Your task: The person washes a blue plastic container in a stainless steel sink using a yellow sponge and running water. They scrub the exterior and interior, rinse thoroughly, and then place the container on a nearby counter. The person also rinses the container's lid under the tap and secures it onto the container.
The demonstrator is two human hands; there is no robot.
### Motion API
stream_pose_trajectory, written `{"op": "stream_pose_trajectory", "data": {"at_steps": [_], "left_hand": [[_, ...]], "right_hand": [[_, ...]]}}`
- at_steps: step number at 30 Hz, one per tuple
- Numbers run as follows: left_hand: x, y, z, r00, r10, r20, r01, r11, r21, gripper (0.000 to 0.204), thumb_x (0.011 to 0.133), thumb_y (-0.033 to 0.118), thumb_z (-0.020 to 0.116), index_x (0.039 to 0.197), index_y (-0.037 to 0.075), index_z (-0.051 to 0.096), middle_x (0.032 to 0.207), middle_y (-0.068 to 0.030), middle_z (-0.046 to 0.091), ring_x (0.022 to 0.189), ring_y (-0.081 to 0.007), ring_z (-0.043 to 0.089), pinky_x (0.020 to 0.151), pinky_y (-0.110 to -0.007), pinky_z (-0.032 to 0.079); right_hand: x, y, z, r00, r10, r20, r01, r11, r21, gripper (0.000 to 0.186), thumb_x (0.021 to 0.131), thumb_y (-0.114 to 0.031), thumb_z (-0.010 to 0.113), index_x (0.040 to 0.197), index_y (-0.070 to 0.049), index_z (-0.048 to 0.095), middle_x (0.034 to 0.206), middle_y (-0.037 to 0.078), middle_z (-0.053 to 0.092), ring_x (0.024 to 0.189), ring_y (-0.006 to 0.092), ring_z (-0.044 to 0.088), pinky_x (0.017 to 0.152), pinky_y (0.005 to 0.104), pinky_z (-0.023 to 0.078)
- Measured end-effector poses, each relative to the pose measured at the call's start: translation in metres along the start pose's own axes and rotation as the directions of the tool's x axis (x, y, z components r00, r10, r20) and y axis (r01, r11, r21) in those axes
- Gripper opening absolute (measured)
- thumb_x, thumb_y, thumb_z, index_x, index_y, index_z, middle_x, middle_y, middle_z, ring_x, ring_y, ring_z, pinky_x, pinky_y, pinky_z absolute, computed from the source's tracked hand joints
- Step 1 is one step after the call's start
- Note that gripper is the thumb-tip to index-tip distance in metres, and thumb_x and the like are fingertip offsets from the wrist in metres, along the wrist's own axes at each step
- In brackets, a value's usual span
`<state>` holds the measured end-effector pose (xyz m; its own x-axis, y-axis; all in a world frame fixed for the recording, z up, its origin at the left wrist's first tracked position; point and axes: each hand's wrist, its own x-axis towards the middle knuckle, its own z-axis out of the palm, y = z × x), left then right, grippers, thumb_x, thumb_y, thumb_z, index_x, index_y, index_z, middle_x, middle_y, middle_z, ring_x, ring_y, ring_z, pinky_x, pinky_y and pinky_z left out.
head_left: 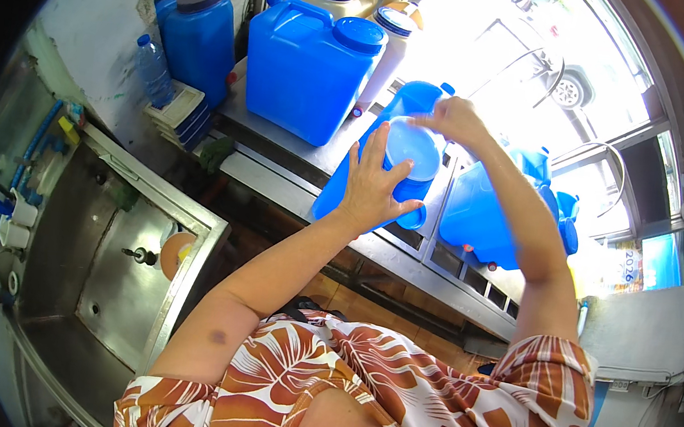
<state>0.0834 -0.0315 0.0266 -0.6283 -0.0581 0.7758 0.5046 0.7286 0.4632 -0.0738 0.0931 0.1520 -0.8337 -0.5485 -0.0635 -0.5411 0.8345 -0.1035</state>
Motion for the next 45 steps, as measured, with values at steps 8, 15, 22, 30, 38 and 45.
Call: {"op": "stream_pose_trajectory", "data": {"at_steps": [8,15,22,30,38,45], "left_hand": [[-0.001,0.0,0.005,1.0,0.011,-0.024,-0.011,1.0,-0.019,0.062,0.057,0.046,0.084,0.106,0.013,0.065,0.144,-0.0343,0.03,0.133,-0.0457,0.033,0.096,-0.056,0.031],[0.0,0.017,0.009,0.964,-0.261,-0.044,0.264,0.959,0.101,0.066,0.048,0.042,0.089,0.103,0.015,0.065,0.143,-0.0356,0.023,0.134,-0.0498,0.024,0.093,-0.072,0.026],[-0.002,0.009,0.01,0.994,-0.081,-0.072,0.087,0.992,0.087,0.069,0.056,0.05,0.084,0.11,0.015,0.058,0.128,-0.031,0.038,0.119,-0.046,0.037,0.091,-0.057,0.032],[-0.001,0.01,0.016,0.99,-0.099,-0.103,0.102,0.994,0.028,0.068,0.051,0.046,0.086,0.108,0.018,0.062,0.131,-0.0348,0.035,0.121,-0.0485,0.034,0.093,-0.062,0.03],[-0.003,0.012,0.011,0.993,-0.084,-0.082,0.09,0.993,0.072,0.064,0.055,0.049,0.083,0.105,0.016,0.062,0.129,-0.0336,0.037,0.121,-0.0467,0.035,0.092,-0.059,0.031],[-0.003,0.015,0.01,0.992,-0.098,-0.079,0.104,0.992,0.077,0.068,0.053,0.047,0.086,0.107,0.015,0.06,0.131,-0.0295,0.037,0.121,-0.0447,0.037,0.092,-0.054,0.033]], "right_hand": [[0.043,-0.043,0.044,0.881,-0.44,0.174,0.446,0.895,0.005,0.06,0.098,-0.062,0.018,0.148,-0.032,0.034,0.15,0.01,0.039,0.147,0.0274,0.016,0.12,0.0513,0.007],[0.056,-0.028,0.081,0.901,-0.423,-0.091,0.433,0.889,0.149,0.071,0.093,-0.069,0.01,0.15,-0.033,0.029,0.156,0.008,0.029,0.148,0.0309,0.01,0.119,0.055,0.0],[0.064,-0.05,0.011,0.905,-0.424,-0.039,0.425,0.897,0.123,0.073,0.09,-0.073,0.009,0.152,-0.035,0.02,0.16,0.014,0.013,0.148,0.0337,0.001,0.116,0.0603,-0.003],[0.061,-0.056,0.052,0.894,-0.448,0.029,0.446,0.893,0.053,0.064,0.097,-0.064,0.01,0.154,-0.035,0.012,0.161,0.013,0.009,0.148,0.0357,0.001,0.114,0.0644,0.0],[0.083,-0.059,0.015,0.841,-0.457,-0.289,0.508,0.851,0.133,0.067,0.096,-0.066,0.011,0.154,-0.033,0.012,0.161,0.014,0.009,0.148,0.0373,0.002,0.112,0.0669,0.0],[0.081,-0.035,0.072,0.91,-0.355,-0.215,0.414,0.817,0.402,0.073,0.092,-0.071,0.019,0.15,-0.027,0.025,0.155,0.017,0.022,0.143,0.0322,0.016,0.113,0.0552,0.014]]}}
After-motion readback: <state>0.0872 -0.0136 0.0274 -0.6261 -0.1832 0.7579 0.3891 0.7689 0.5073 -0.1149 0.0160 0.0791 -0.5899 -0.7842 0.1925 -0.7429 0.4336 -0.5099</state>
